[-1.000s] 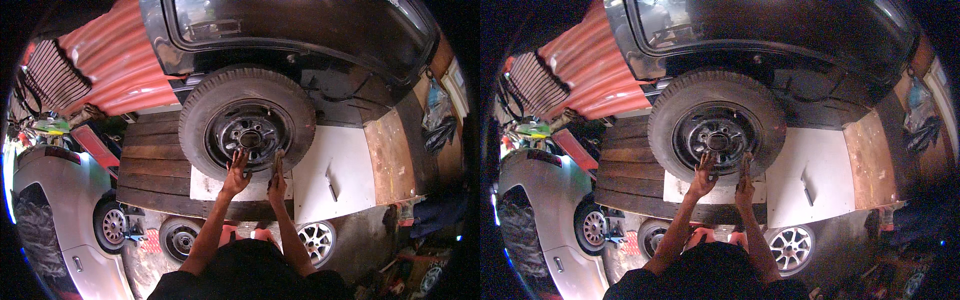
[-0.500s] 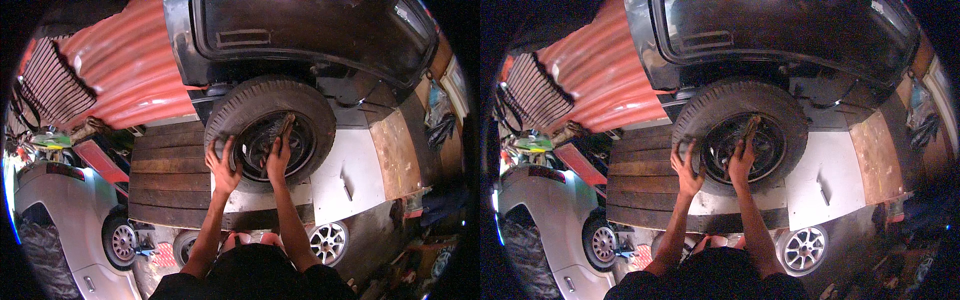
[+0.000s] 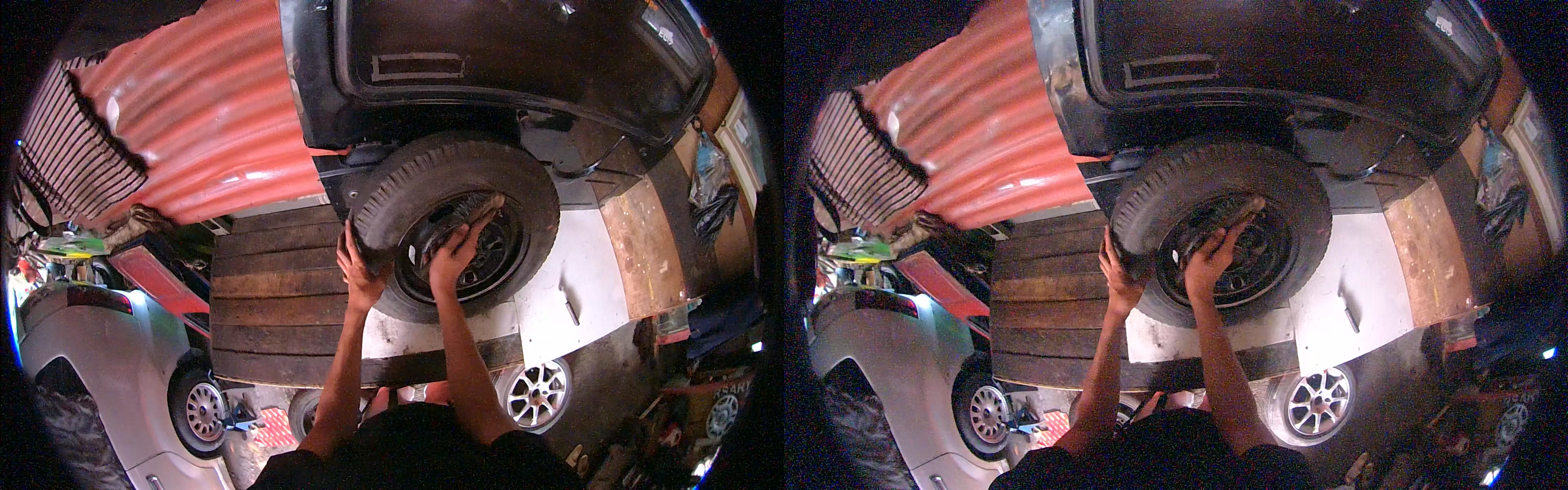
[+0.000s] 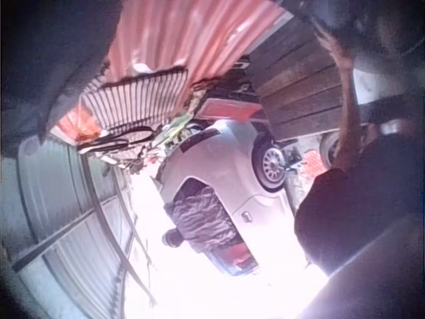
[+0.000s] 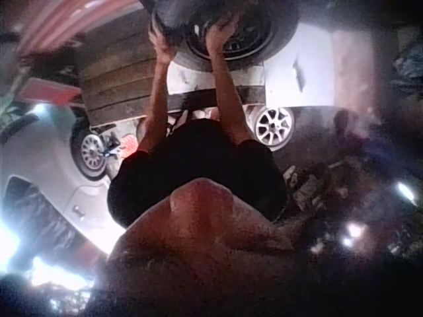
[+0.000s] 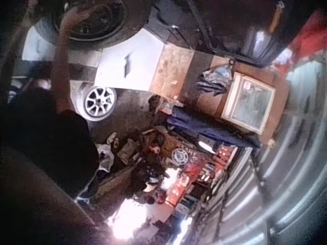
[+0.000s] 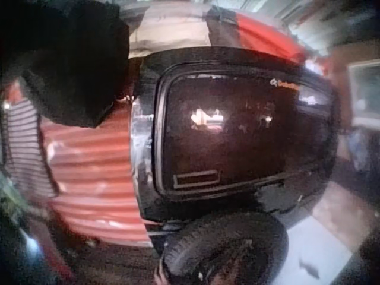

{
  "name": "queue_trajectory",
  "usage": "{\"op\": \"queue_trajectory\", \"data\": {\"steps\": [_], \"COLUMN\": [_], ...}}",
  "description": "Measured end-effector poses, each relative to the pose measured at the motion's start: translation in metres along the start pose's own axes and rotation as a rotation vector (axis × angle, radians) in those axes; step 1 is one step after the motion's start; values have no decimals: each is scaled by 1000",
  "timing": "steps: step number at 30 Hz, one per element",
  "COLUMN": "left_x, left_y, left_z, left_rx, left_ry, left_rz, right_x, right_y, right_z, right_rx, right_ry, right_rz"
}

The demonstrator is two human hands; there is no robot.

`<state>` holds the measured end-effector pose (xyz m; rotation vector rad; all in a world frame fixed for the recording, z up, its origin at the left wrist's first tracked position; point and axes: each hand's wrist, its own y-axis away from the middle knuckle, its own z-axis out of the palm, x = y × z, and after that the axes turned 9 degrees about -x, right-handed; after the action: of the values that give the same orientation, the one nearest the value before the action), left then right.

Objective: The person scrubs the surface of a car tire mounted on a vehicle using a small brush. They repeatedly rub the brush across the tire's sidewall and rim area while holding the tire with the other hand.

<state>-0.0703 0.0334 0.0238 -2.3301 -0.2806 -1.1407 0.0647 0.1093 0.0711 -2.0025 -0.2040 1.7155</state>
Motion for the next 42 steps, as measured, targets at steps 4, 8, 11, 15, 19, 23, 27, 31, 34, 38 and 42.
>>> {"op": "queue_trajectory", "data": {"steps": [4, 8, 11, 15, 19, 23, 27, 31, 34, 38, 42], "left_x": [-23, -60, -94, -68, -80, -77, -80, -75, -74, -91, -88], "left_y": [-14, -23, -25, -31, -33, -29, -26, -30, -28, -26, -25], "left_z": [-10, -12, -6, 2, 1, -4, -3, 1, 3, 3, 2], "left_rx": [-84, -195, -266, -253, -251, -254, -259, -205, -208, -205, -234], "left_ry": [-54, 268, 837, 583, 588, 534, 532, 402, 461, 411, 500], "left_rz": [-46, 48, 32, 60, 56, 20, -22, 54, 72, 82, 41], "right_x": [41, 9, -18, 19, 8, -13, -21, 15, 7, 1, -5], "right_y": [64, 73, 33, 19, 63, 48, 7, 6, 21, 60, 55], "right_z": [22, 2, -1, 15, 28, 1, -1, 25, 43, 46, 31], "right_rx": [-123, -342, -191, 32, -230, -113, -73, -54, -78, -253, -351], "right_ry": [129, 95, 47, 154, 212, 74, 236, 262, 313, 187, 154], "right_rz": [26, 321, 289, 79, 292, 149, 206, 164, 118, 172, 282]}}
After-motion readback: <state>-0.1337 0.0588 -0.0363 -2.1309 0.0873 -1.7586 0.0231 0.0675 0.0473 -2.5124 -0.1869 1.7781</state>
